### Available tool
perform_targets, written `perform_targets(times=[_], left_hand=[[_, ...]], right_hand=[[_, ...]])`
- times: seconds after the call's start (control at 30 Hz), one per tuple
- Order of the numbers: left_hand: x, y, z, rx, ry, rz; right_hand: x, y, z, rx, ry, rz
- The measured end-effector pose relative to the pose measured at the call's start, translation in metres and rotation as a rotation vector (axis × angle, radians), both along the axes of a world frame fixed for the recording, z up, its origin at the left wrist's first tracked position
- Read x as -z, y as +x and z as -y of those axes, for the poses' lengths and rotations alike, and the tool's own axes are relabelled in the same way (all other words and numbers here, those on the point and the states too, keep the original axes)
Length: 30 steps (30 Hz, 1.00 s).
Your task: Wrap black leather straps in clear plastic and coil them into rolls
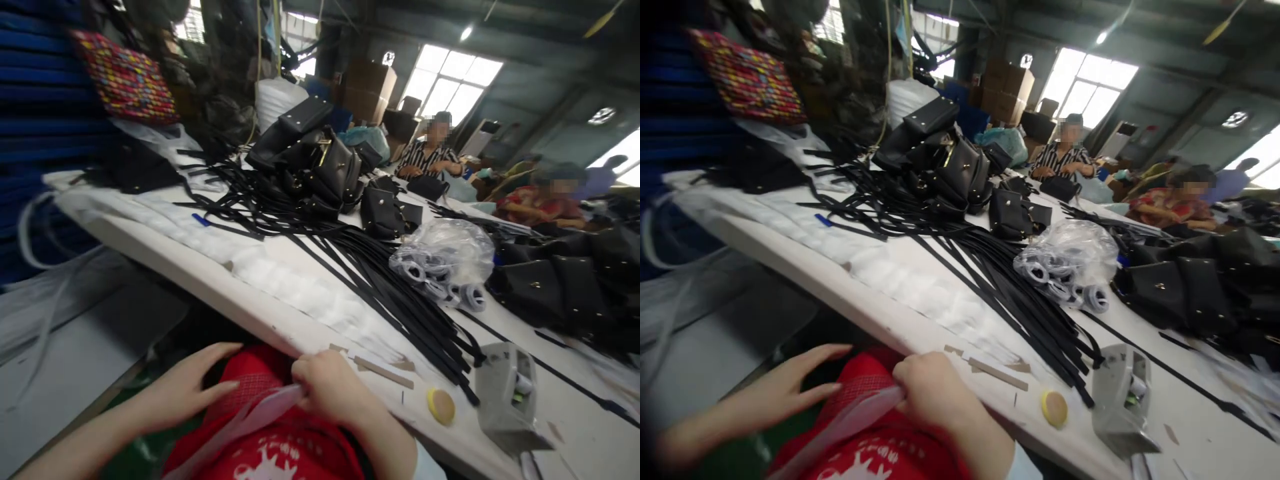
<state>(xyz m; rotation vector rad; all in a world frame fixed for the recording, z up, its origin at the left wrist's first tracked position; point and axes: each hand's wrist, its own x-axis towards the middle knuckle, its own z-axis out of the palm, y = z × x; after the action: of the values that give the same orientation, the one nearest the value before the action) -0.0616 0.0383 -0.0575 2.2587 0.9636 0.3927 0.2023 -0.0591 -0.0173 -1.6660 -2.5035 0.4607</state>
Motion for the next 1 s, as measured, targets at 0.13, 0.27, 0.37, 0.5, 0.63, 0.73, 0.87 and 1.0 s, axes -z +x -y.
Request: perform_targets(times=[0.13,0.27,0.37,0.5,0.63,0.73,0.87,1.0], left_hand=[[-0.024,0.075,0.015,0.416,-0.461,0.109],[-0.015,0.13,0.032,0.482,-0.877,0.053],[-0.001,0.141,0.038,0.436,-0.93,0.073],[0.009,0.142,0.038,0.414,-0.917,0.046],[0.015,0.137,0.04,0.389,-0.891,-0.034],[0.016,0.13,0.039,0.418,-0.868,-0.113],[0.012,0.127,0.038,0.597,-0.88,-0.075],[0.007,0.141,0.048,0.604,-0.904,0.125]], right_hand=[[0.0,0.002,0.007,0.08,0.028,-0.049],[0.005,0.029,0.027,0.343,0.065,-0.119],[0.008,0.056,0.048,0.532,0.045,-0.328],[0.012,0.077,0.07,0.621,-0.028,-0.558],[0.016,0.083,0.083,0.608,-0.092,-0.703],[0.018,0.084,0.088,0.566,-0.122,-0.777],[0.017,0.082,0.087,0.527,-0.096,-0.805],[0.019,0.079,0.085,0.491,-0.127,-0.78]])
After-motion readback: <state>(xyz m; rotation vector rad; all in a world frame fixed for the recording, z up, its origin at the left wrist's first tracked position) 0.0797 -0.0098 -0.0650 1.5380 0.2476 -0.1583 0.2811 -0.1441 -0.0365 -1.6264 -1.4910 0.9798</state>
